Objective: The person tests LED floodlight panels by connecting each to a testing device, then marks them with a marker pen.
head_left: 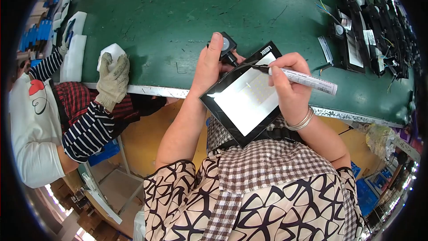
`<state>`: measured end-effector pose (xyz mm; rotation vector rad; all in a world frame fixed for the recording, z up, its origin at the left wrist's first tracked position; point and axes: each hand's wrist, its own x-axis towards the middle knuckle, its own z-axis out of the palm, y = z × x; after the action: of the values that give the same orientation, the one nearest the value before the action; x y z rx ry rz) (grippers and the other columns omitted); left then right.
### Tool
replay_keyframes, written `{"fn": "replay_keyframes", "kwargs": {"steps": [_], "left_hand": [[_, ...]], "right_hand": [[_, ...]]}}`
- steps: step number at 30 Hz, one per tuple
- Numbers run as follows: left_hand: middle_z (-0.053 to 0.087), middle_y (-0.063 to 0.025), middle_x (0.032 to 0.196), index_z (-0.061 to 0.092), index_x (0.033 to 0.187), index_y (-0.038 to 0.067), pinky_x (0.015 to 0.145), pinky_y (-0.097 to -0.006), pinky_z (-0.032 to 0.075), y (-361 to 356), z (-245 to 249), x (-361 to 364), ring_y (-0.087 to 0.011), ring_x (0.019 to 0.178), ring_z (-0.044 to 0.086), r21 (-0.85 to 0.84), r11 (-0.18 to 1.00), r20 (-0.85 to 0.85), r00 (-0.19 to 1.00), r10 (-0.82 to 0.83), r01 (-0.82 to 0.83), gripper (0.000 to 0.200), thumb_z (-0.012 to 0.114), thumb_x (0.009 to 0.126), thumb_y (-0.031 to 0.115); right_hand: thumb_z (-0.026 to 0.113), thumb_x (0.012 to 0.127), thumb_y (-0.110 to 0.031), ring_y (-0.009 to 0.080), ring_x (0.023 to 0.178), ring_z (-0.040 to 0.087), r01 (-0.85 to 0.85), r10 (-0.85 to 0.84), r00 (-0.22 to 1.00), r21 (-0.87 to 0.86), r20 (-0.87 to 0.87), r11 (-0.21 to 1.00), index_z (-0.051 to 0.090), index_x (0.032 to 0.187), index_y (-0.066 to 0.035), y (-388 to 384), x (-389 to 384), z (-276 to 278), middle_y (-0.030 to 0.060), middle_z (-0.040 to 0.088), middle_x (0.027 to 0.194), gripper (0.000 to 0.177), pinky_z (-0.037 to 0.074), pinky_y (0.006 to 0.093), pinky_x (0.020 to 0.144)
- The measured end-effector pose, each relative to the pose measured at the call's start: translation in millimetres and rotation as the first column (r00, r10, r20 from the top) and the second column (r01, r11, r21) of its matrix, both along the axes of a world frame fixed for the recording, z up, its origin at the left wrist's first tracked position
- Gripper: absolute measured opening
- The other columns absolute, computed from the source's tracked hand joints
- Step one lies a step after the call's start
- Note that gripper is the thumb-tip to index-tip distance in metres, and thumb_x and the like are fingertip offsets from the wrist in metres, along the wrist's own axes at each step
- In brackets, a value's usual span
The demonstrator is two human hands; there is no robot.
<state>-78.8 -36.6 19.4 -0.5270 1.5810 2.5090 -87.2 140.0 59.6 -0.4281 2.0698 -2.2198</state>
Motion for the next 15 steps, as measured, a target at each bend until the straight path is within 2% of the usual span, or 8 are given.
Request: {"fn": "replay_keyframes", "kwargs": {"steps": [1, 4, 9, 12, 15], "left_hand": [[0.060, -0.0101, 0.074, 0.053, 0.085, 0.005, 0.057, -0.0273, 0.051, -1, -1, 1, -0.0147, 0.062, 0.058, 0.005, 1.000, 0.007, 1.000, -0.012, 0.012, 0.061, 0.043, 0.086, 0.064], [0.062, -0.0120, 0.074, 0.056, 0.080, 0.000, 0.054, -0.0234, 0.050, 3, -4, 0, -0.0160, 0.063, 0.061, -0.013, 0.999, -0.036, 0.998, 0.043, -0.043, 0.066, 0.041, 0.087, 0.063], [0.061, -0.0110, 0.071, 0.055, 0.079, 0.002, 0.052, -0.0242, 0.049, 10, -1, 1, -0.0149, 0.060, 0.060, 0.036, 0.995, -0.028, 0.995, 0.091, -0.090, 0.061, 0.044, 0.087, 0.061], [0.054, -0.0060, 0.069, 0.049, 0.088, 0.009, 0.062, -0.0304, 0.050, 12, 5, 3, -0.0174, 0.069, 0.056, 0.063, 0.997, 0.019, 0.999, 0.051, -0.052, 0.051, 0.043, 0.088, 0.060], [0.054, -0.0054, 0.069, 0.050, 0.088, 0.010, 0.062, -0.0296, 0.050, 18, 2, 3, -0.0166, 0.068, 0.055, 0.088, 0.995, 0.045, 0.998, 0.049, -0.053, 0.052, 0.045, 0.086, 0.061]], "right_hand": [[0.058, 0.082, 0.000, 0.0026, 0.063, 0.046, 0.013, -0.013, 1.000, -0.009, -0.003, 1.000, 0.055, 0.082, -0.003, 4, -2, -2, -0.0025, 0.052, 0.073, 0.005, 0.037, 0.0181, 0.056], [0.058, 0.083, -0.001, 0.0027, 0.063, 0.046, 0.111, -0.111, 0.994, 0.036, -0.003, 0.993, 0.054, 0.082, -0.003, 21, -15, -12, -0.0025, 0.052, 0.073, 0.004, 0.037, 0.0182, 0.056], [0.058, 0.082, -0.004, 0.0036, 0.066, 0.048, 0.180, -0.182, 0.983, 0.060, 0.019, 0.982, 0.055, 0.082, -0.003, 28, -41, -23, -0.0018, 0.054, 0.073, 0.004, 0.039, 0.0195, 0.058], [0.058, 0.081, -0.004, 0.0041, 0.068, 0.049, 0.157, -0.158, 0.987, 0.072, 0.017, 0.985, 0.055, 0.082, -0.002, 28, -48, -30, -0.0019, 0.055, 0.074, 0.004, 0.040, 0.0197, 0.060], [0.058, 0.081, -0.004, 0.0044, 0.068, 0.049, 0.170, -0.171, 0.985, 0.066, 0.020, 0.983, 0.055, 0.081, -0.002, 31, -52, -35, -0.0014, 0.055, 0.074, 0.004, 0.040, 0.0199, 0.060]]}}
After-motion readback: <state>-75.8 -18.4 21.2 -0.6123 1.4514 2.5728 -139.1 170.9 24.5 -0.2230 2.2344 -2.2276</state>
